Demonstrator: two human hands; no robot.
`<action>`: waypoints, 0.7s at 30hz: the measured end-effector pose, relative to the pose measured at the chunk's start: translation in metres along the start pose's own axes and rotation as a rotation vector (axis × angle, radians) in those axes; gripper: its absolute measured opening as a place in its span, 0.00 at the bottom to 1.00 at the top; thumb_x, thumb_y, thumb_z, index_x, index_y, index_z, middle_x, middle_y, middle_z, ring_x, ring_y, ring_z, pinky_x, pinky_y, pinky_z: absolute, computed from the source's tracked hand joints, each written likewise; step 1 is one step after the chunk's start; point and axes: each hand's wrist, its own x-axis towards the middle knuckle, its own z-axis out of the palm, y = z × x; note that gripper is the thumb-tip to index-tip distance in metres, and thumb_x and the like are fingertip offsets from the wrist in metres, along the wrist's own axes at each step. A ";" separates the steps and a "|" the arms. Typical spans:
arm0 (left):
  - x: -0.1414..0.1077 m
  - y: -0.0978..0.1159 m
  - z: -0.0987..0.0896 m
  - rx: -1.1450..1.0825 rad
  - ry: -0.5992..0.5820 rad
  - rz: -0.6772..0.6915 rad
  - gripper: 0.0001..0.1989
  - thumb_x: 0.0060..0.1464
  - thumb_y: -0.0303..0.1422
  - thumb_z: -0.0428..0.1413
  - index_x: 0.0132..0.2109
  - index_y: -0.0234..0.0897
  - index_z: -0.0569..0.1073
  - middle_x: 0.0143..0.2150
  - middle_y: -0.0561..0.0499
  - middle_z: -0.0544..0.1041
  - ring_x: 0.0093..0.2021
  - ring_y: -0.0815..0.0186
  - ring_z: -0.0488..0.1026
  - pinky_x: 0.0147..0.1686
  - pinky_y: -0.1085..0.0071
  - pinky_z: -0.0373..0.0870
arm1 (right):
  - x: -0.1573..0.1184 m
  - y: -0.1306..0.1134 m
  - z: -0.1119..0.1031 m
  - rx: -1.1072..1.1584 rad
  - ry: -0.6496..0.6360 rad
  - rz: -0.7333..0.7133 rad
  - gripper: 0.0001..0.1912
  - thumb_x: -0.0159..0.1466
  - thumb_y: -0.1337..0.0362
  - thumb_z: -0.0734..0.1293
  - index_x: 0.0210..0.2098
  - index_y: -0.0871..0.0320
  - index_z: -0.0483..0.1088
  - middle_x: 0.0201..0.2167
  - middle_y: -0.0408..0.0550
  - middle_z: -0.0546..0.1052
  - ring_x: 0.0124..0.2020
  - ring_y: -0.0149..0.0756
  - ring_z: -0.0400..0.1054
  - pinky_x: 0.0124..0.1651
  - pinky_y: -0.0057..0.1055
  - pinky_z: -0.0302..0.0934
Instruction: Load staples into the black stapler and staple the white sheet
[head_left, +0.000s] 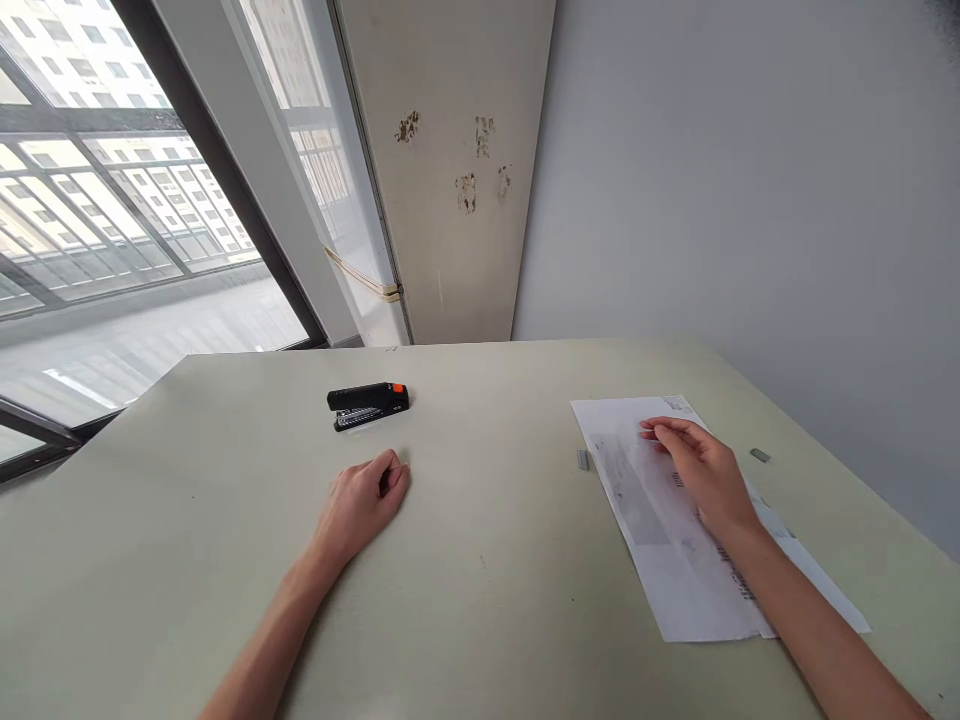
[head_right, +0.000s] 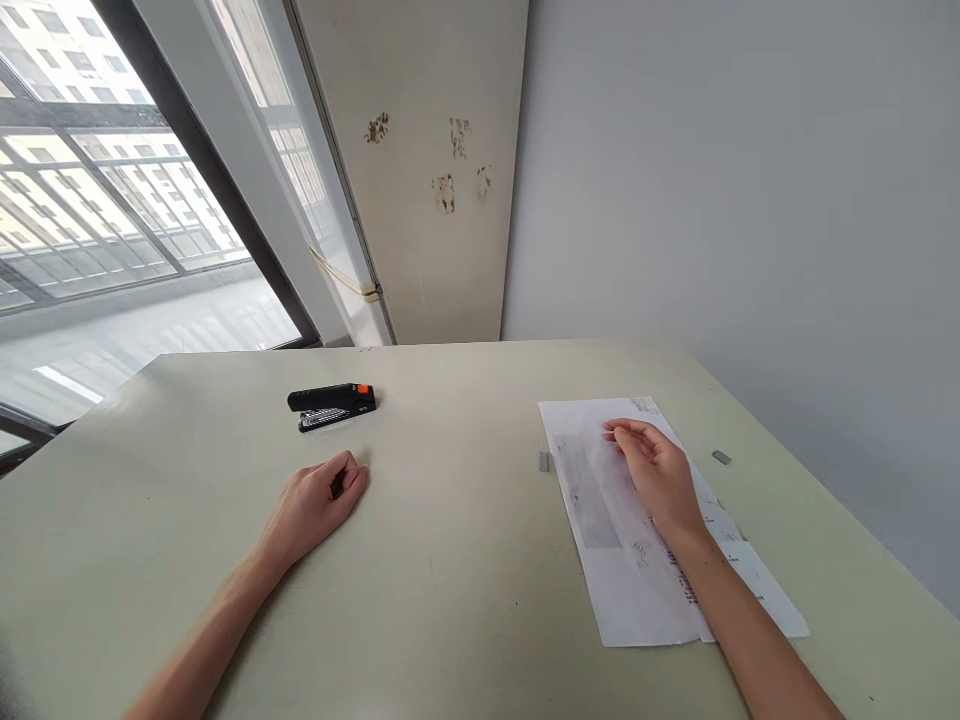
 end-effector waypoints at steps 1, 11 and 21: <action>0.000 0.000 0.000 -0.001 0.000 0.000 0.15 0.63 0.40 0.49 0.30 0.42 0.54 0.21 0.59 0.60 0.22 0.68 0.52 0.28 0.71 0.53 | -0.001 0.000 0.002 0.006 -0.015 0.005 0.17 0.66 0.49 0.69 0.44 0.54 0.79 0.52 0.54 0.83 0.53 0.49 0.77 0.58 0.46 0.68; 0.001 -0.005 0.000 0.010 -0.006 -0.001 0.16 0.64 0.41 0.49 0.30 0.42 0.55 0.20 0.59 0.60 0.22 0.68 0.53 0.28 0.70 0.53 | -0.022 -0.015 0.025 0.023 -0.177 0.022 0.18 0.67 0.47 0.69 0.45 0.53 0.79 0.52 0.53 0.83 0.55 0.49 0.76 0.61 0.45 0.66; -0.013 0.048 0.018 -0.230 -0.020 0.266 0.09 0.68 0.42 0.55 0.46 0.43 0.70 0.49 0.46 0.78 0.51 0.57 0.75 0.50 0.62 0.72 | -0.059 -0.039 0.051 0.019 -0.457 0.049 0.20 0.71 0.43 0.67 0.51 0.48 0.78 0.59 0.51 0.79 0.66 0.51 0.68 0.65 0.48 0.64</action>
